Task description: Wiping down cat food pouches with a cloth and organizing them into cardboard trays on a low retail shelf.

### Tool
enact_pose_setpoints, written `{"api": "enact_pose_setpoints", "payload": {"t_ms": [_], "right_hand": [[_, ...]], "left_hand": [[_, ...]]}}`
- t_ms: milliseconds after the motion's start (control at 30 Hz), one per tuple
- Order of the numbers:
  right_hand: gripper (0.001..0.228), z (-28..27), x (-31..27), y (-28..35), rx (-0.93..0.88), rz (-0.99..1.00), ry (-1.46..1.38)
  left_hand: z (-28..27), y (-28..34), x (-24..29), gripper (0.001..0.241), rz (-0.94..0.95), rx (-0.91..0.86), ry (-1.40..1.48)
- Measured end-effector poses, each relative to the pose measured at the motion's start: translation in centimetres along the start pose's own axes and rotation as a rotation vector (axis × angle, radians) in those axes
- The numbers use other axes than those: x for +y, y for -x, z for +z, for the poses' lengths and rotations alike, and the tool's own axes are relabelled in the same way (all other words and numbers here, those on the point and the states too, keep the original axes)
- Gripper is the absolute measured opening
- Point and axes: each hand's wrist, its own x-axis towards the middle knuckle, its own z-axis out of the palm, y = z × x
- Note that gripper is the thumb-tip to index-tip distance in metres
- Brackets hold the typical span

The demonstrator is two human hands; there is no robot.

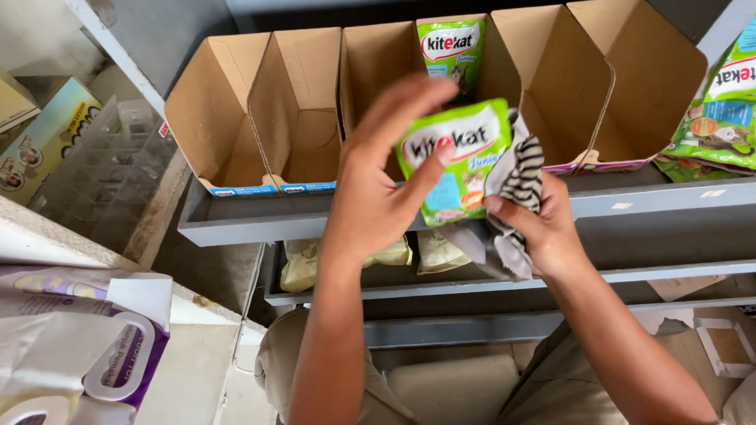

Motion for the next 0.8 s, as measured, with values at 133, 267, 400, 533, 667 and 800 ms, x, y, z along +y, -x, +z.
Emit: {"api": "enact_pose_setpoints", "payload": {"t_ms": [133, 267, 400, 533, 667, 800], "right_hand": [[0.014, 0.2, 0.5, 1.1, -0.017, 0.05, 0.024], [0.01, -1.9, 1.0, 2.1, 0.038, -0.089, 0.313], [0.046, 1.5, -3.5, 1.3, 0.031, -0.392, 0.732], [0.069, 4.7, -4.4, -0.9, -0.08, -0.575, 1.088], [0.089, 6.1, -2.4, -3.4, -0.154, -0.417, 1.439], [0.074, 5.9, -1.0, -3.9, -0.267, -0.412, 1.58]], "left_hand": [[-1.4, 0.0, 0.9, 0.04, -0.058, -0.151, -0.184], [-3.2, -0.2, 0.8, 0.04, -0.017, -0.11, -0.244], [-4.7, 0.1, 1.0, 0.034, 0.024, 0.179, -0.282], [-4.9, -0.2, 1.7, 0.029, 0.082, 0.304, -0.33], [-5.4, -0.5, 1.3, 0.028, 0.083, 0.329, -0.359], [-6.1, -1.6, -0.7, 0.029, 0.113, 0.312, -0.325]]}}
